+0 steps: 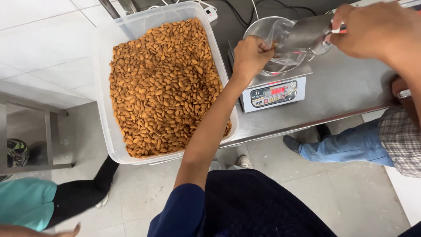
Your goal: The person scoops almonds from a large plastic bin and places them into a small plastic bag on a digital scale, weighing and adjusting the amount by adding or removing individual almonds by hand.
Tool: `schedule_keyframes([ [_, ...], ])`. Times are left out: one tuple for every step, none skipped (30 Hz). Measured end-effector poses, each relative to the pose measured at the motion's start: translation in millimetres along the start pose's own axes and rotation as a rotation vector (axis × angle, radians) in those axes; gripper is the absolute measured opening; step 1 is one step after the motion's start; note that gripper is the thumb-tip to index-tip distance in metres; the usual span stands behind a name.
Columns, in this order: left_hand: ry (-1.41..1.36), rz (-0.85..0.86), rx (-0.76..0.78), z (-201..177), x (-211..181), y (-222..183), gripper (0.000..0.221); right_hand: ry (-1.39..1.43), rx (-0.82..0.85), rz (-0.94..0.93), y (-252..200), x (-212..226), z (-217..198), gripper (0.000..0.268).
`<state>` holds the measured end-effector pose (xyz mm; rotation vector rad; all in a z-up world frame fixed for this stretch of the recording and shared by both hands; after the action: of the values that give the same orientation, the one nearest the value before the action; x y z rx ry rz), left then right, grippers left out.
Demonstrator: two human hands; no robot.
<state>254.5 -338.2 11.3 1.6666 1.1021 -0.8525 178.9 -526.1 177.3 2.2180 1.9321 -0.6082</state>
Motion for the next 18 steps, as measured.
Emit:
schedule_keyframes([
  [0.000,-0.001,0.000,0.9,0.6,-0.4,0.015,0.000,0.000,-0.001,3.8,-0.6,2.9,0.045],
  [-0.002,-0.016,-0.001,1.3,2.0,-0.6,0.015,-0.020,-0.053,-0.050,7.8,1.5,2.8,0.045],
  [-0.004,-0.031,-0.003,1.7,3.5,-0.9,0.014,-0.041,-0.107,-0.099,11.5,3.7,2.7,0.044],
  [-0.003,-0.033,-0.004,1.7,3.6,-0.7,0.014,-0.040,-0.107,-0.101,17.8,-4.1,19.5,0.044],
  [-0.009,-0.034,-0.003,1.8,3.8,-0.6,0.015,-0.116,-0.238,-0.145,22.7,-9.3,30.4,0.043],
  [-0.016,-0.036,-0.001,2.4,4.0,-0.9,0.015,-0.192,-0.370,-0.186,26.4,-14.3,41.8,0.043],
  [-0.015,-0.038,-0.002,1.9,2.3,-1.1,0.015,-0.191,-0.370,-0.188,21.8,-21.6,44.9,0.043],
  [-0.005,-0.040,-0.002,1.2,0.7,-1.2,0.017,-0.037,-0.352,-0.181,17.7,-30.5,47.9,0.041],
  [0.006,-0.042,-0.002,0.7,-1.0,-1.1,0.018,0.117,-0.333,-0.173,13.8,-39.6,51.2,0.040],
  [0.007,-0.042,-0.001,0.0,-0.9,-1.5,0.018,0.118,-0.333,-0.173,11.6,-50.1,67.9,0.040],
  [0.009,-0.049,0.009,-0.1,-0.4,-1.9,0.020,0.454,-0.201,-0.090,11.7,-66.1,90.8,0.038],
  [0.010,-0.057,0.020,0.6,-0.3,-2.1,0.021,0.788,-0.059,-0.006,10.6,-80.3,115.5,0.037],
  [0.011,-0.057,0.021,0.9,-1.6,-1.2,0.021,0.789,-0.059,-0.005,3.0,-82.9,121.0,0.037],
  [-0.020,-0.082,0.041,2.4,-1.5,-0.7,0.023,0.915,-0.039,0.076,-4.5,-88.7,129.3,0.034],
  [-0.051,-0.108,0.061,4.0,-1.5,-0.3,0.025,1.041,-0.017,0.157,-12.4,-94.2,138.1,0.032],
  [-0.052,-0.110,0.062,4.2,-5.3,2.1,0.025,1.040,-0.015,0.159,-14.6,-99.8,147.2,0.032],
  [-0.106,-0.154,0.081,5.7,-7.0,4.2,0.025,1.080,-0.079,0.104,-16.6,-104.7,152.5,0.030],
  [-0.160,-0.198,0.102,7.6,-8.8,5.6,0.025,1.120,-0.142,0.050,-19.9,-109.6,158.5,0.029],
])
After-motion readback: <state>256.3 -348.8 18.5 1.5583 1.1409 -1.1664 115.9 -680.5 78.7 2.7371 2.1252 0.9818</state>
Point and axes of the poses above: each hand's wrist, its own y-axis towards the middle knuckle, its own z-axis out of the palm, x = y × z, the point moved 5 cm from there along y, towards the middle knuckle, and after that the axes turned 4 degrees about -y, right-handed, at the moved point
